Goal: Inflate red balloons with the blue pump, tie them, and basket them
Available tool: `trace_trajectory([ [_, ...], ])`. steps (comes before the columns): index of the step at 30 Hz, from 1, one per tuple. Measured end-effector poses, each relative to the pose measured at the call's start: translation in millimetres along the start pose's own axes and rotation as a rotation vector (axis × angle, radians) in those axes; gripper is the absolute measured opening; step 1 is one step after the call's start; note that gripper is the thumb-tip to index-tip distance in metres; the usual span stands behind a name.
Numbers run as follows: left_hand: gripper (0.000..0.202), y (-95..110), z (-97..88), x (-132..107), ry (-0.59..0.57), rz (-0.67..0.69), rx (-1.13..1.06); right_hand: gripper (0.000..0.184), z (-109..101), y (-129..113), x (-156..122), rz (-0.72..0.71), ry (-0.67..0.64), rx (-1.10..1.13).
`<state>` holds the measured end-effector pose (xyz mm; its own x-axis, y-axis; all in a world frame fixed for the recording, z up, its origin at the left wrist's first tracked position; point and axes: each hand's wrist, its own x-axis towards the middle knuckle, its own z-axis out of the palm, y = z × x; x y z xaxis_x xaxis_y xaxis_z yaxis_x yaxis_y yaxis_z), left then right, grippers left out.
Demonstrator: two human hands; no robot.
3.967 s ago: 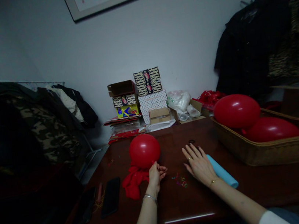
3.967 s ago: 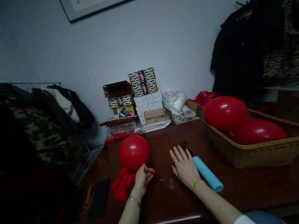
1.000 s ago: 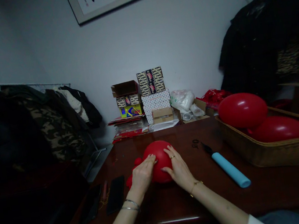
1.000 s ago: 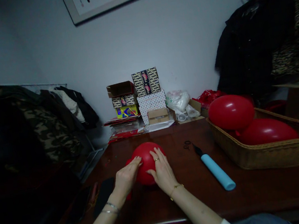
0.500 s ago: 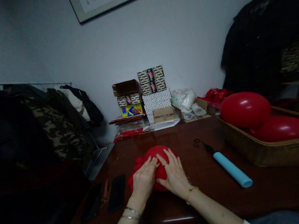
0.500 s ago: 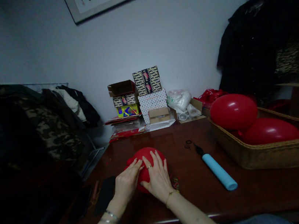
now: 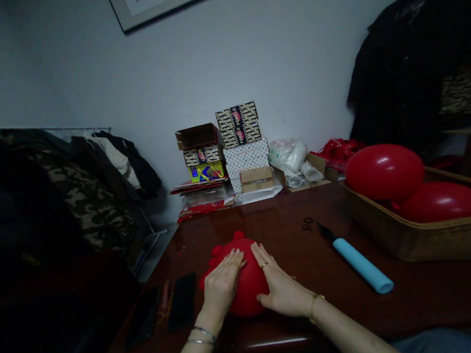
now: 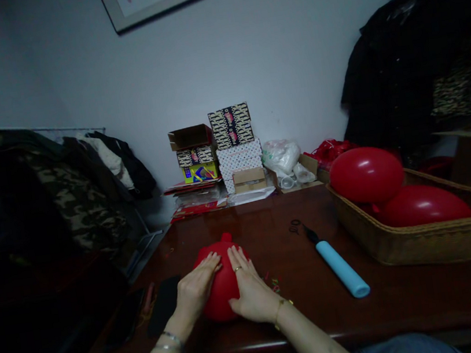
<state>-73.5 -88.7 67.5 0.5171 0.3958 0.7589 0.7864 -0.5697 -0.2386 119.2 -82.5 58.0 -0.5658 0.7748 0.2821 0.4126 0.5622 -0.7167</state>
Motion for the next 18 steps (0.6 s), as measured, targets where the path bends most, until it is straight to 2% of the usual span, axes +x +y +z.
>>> trace_trajectory([
  [2, 0.031, 2, 2.0, -3, 0.022, -0.053, 0.020, 0.113, 8, -3, 0, 0.011, 0.000, -0.068],
  [4, 0.031, 4, 2.5, -4, 0.025, -0.085, 0.023, 0.120, 16, -8, 3, 0.043, 0.056, -0.154],
  [7, 0.030, 7, 0.0, -4, 0.018, -0.101, 0.007, 0.114, 22, -14, 11, 0.101, 0.170, -0.232],
  [9, 0.031, 6, -2.9, -3, 0.010, -0.100, -0.014, 0.108, 23, -15, 14, 0.106, 0.198, -0.242],
  [11, 0.032, 4, -5.7, 1, -0.002, -0.081, -0.053, 0.109, 20, -15, 16, 0.085, 0.195, -0.236],
  [15, 0.033, -3, -6.5, 10, -0.043, 0.016, -0.151, 0.125, 13, -8, 17, 0.029, 0.155, -0.211],
  [18, 0.032, -8, -1.4, 13, -0.091, 0.010, -0.212, 0.135, 7, 0, 17, 0.006, 0.116, -0.189],
])
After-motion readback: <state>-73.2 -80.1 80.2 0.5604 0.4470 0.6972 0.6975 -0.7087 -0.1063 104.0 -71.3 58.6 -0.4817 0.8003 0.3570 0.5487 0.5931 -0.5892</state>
